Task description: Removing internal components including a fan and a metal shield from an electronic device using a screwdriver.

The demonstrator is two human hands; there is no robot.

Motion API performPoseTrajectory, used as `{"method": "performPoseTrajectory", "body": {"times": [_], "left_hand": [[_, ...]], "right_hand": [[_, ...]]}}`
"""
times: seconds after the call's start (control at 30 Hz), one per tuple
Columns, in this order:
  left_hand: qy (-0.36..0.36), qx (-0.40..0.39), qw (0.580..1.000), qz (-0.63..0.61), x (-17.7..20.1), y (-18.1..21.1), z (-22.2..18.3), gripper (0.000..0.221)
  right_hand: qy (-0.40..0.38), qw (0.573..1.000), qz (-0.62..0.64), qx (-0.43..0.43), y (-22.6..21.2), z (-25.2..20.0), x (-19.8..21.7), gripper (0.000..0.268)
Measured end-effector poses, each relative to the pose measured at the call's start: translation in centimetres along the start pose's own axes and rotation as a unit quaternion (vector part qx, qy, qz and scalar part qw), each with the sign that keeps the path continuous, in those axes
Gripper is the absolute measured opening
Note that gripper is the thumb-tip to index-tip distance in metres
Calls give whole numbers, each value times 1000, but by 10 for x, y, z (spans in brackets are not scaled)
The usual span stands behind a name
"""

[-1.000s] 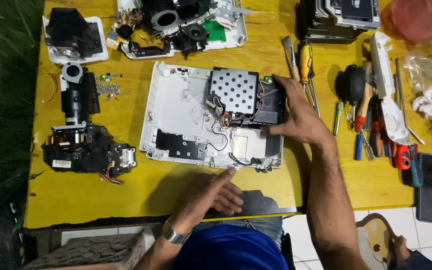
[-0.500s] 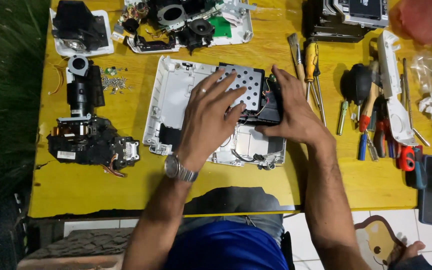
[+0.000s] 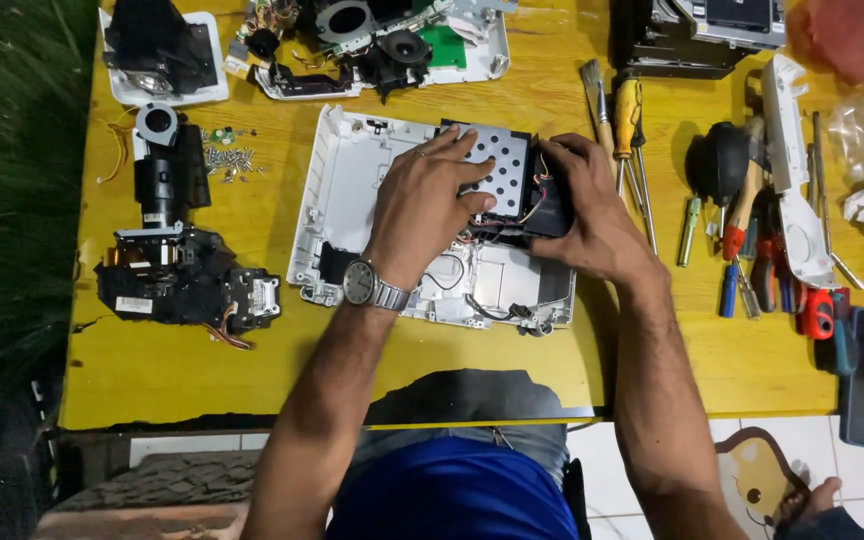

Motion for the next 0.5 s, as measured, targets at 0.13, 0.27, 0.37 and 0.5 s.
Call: {"method": "performPoseTrajectory", "body": {"times": [0.13,0.27,0.37,0.5], "left_hand": [[11,-7,1000,-9,-3,-4,-1,36],[2,-2,1000,-15,0,-1,-1,36],[5,2,1000,-16,0,-2,-2,36],[-3,2,1000,-20,1,-4,-2,36]], "right_hand": [[-8,1000,-22,-11,-1,5,4,112],[-24,999,-27,9,-1,6,7,112],[-22,999,-24,18,-5,6,8,112],[-13,1000,-13,22,0,5,8,109]]}}
Point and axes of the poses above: each hand's wrist, its own z-axis towards the middle knuckle, its own x-axis out of the back of the hand, y = z × x, the point moved 1 cm from there along z, towards the middle knuckle, and after that the axes turned 2 degrees about y, right-handed, at the moved point
